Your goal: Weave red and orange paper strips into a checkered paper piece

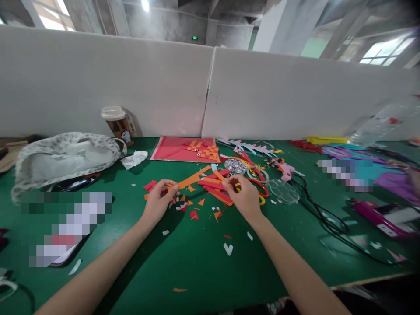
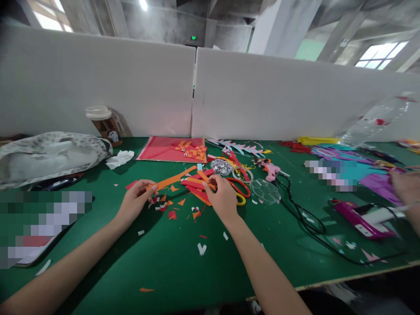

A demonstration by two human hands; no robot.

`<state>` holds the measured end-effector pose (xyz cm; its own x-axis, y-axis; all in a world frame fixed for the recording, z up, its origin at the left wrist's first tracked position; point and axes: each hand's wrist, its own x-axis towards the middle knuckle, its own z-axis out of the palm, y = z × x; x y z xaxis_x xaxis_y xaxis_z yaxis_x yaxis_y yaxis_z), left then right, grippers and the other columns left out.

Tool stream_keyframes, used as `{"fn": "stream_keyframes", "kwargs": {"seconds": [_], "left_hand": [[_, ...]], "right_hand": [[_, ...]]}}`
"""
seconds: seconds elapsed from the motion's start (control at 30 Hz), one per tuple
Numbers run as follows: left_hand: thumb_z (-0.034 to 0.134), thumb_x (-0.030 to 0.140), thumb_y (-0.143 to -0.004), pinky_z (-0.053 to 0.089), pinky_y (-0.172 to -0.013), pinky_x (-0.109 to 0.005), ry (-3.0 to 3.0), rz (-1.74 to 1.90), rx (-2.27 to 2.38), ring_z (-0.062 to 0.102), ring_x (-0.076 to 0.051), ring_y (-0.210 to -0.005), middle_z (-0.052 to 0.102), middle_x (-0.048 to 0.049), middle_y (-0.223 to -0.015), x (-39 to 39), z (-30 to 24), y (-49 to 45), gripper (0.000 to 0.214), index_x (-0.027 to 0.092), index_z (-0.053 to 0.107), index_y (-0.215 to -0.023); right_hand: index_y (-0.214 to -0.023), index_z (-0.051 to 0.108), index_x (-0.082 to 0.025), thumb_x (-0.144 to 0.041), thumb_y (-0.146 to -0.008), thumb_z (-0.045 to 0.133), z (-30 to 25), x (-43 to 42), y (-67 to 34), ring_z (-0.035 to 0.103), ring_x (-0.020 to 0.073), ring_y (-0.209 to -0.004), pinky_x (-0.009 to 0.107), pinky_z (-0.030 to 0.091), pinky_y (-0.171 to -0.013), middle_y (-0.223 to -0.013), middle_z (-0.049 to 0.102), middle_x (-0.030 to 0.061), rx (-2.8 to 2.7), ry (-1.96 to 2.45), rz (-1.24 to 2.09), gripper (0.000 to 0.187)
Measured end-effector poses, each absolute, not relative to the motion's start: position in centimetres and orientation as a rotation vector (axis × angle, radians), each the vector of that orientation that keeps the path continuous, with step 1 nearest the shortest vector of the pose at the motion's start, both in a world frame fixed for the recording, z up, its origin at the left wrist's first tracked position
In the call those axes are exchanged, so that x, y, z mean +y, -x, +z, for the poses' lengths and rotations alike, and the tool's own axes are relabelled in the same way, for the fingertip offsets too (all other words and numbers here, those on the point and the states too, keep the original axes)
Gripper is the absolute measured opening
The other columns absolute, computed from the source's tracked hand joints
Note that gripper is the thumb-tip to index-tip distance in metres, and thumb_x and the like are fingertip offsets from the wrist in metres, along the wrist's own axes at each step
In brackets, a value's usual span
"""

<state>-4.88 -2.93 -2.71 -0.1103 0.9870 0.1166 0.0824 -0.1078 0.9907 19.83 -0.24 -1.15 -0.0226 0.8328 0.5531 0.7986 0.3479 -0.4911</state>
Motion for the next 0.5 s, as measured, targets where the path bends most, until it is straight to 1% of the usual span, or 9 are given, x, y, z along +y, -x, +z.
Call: {"fn": "stream_keyframes", "kwargs": {"seconds": [0.1, 0.2, 0.27, 0.37, 0.5], "left_hand": [[0.062, 0.043, -0.072, 0.039, -0.044, -0.018, -1.148, 1.389, 1.28, 0.048, -0.006, -0.042, 0.061, 0.0026, -0.067, -2.73, -2.42, 5.05, 0.031, 0.018, 0.056, -0.088], [0.064, 0.044, -0.07, 0.04, -0.046, -0.018, -1.068, 1.426, 1.268, 0.048, -0.005, -0.043, 0.062, 0.0021, -0.069, -2.81, -2.08, 5.02, 0.033, 0.018, 0.057, -0.089], [0.064, 0.043, -0.069, 0.041, -0.047, -0.018, -1.06, 1.411, 1.24, 0.049, -0.005, -0.044, 0.063, 0.0016, -0.071, -2.93, -1.97, 4.95, 0.034, 0.018, 0.057, -0.09], [0.063, 0.043, -0.07, 0.041, -0.047, -0.018, -1.101, 1.328, 1.198, 0.052, -0.006, -0.047, 0.064, 0.0007, -0.072, -3.08, -2.02, 4.75, 0.035, 0.018, 0.056, -0.093], [0.061, 0.043, -0.072, 0.042, -0.049, -0.02, -1.208, 1.213, 1.162, 0.052, -0.008, -0.049, 0.064, 0.0004, -0.069, -3.32, -2.1, 4.47, 0.036, 0.018, 0.053, -0.096]], "right_hand": [[-0.088, 0.056, -0.022, -0.028, -0.076, 0.057, -1.57, 0.44, -20.22, 0.06, 0.0215, -0.079, 0.029, 0.043, -0.06, -0.083, 0.063, 0.0042, -1.94, 1.547, -0.006, 0.013], [-0.086, 0.058, -0.022, -0.023, -0.076, 0.056, -2.05, 0.77, -20.07, 0.06, 0.0227, -0.08, 0.031, 0.044, -0.062, -0.08, 0.064, 0.0048, -2.051, 1.575, 0.015, 0.01], [-0.084, 0.058, -0.022, -0.022, -0.075, 0.056, -2.12, 0.71, -19.97, 0.06, 0.023, -0.08, 0.033, 0.044, -0.065, -0.08, 0.064, 0.0046, -2.023, 1.556, 0.047, 0.009], [-0.086, 0.057, -0.021, -0.027, -0.076, 0.057, -1.8, 0.36, -19.9, 0.061, 0.022, -0.079, 0.033, 0.046, -0.067, -0.083, 0.065, 0.0047, -1.859, 1.475, 0.158, 0.012], [-0.088, 0.055, -0.02, -0.036, -0.077, 0.058, -1.17, -0.16, -19.43, 0.061, 0.0183, -0.073, 0.032, 0.049, -0.068, -0.083, 0.064, 0.005, -1.602, 1.315, 0.379, 0.02]]}}
